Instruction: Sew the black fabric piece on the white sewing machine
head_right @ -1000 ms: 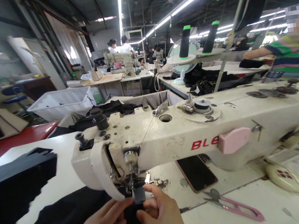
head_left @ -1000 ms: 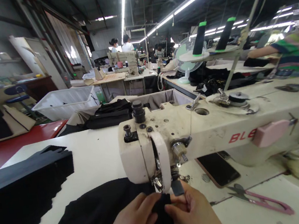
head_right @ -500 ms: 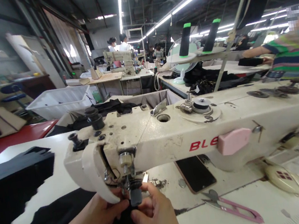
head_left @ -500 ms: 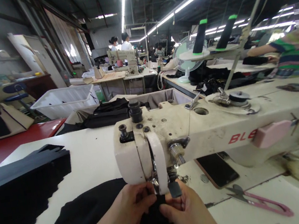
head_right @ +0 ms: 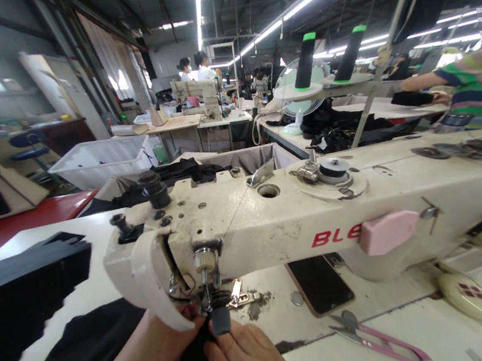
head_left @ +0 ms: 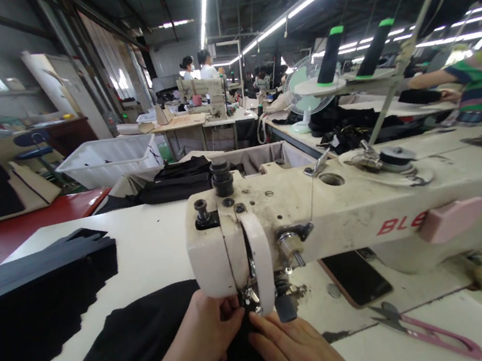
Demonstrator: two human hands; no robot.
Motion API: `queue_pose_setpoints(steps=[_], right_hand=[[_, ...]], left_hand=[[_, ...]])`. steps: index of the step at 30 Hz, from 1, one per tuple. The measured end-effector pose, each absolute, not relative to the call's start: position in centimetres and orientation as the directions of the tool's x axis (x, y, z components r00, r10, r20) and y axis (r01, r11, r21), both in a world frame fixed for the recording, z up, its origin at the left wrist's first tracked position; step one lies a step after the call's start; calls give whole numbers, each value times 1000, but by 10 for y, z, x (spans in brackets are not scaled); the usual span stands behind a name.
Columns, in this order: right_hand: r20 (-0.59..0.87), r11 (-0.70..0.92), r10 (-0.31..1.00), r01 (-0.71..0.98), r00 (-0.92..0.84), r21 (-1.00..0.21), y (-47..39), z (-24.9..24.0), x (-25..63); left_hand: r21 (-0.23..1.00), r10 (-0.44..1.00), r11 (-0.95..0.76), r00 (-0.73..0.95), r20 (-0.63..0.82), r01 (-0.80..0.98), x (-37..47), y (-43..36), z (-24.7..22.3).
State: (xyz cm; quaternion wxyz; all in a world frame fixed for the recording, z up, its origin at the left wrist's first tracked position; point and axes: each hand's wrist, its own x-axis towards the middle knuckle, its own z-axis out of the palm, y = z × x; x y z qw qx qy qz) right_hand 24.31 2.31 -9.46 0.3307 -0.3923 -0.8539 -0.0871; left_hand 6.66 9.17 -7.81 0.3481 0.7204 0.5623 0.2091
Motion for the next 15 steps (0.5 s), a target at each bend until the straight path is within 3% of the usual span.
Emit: queue_pose_setpoints(steps=[3,15], right_hand=[[636,680,604,726,-481,-97,28,-86,243],[568,666,684,709,-458,-231,33,-89,245]], left_hand=[[737,964,-114,254,-80,666,67,92,-79],[737,976,-108,213,-50,668,73,92,-65]])
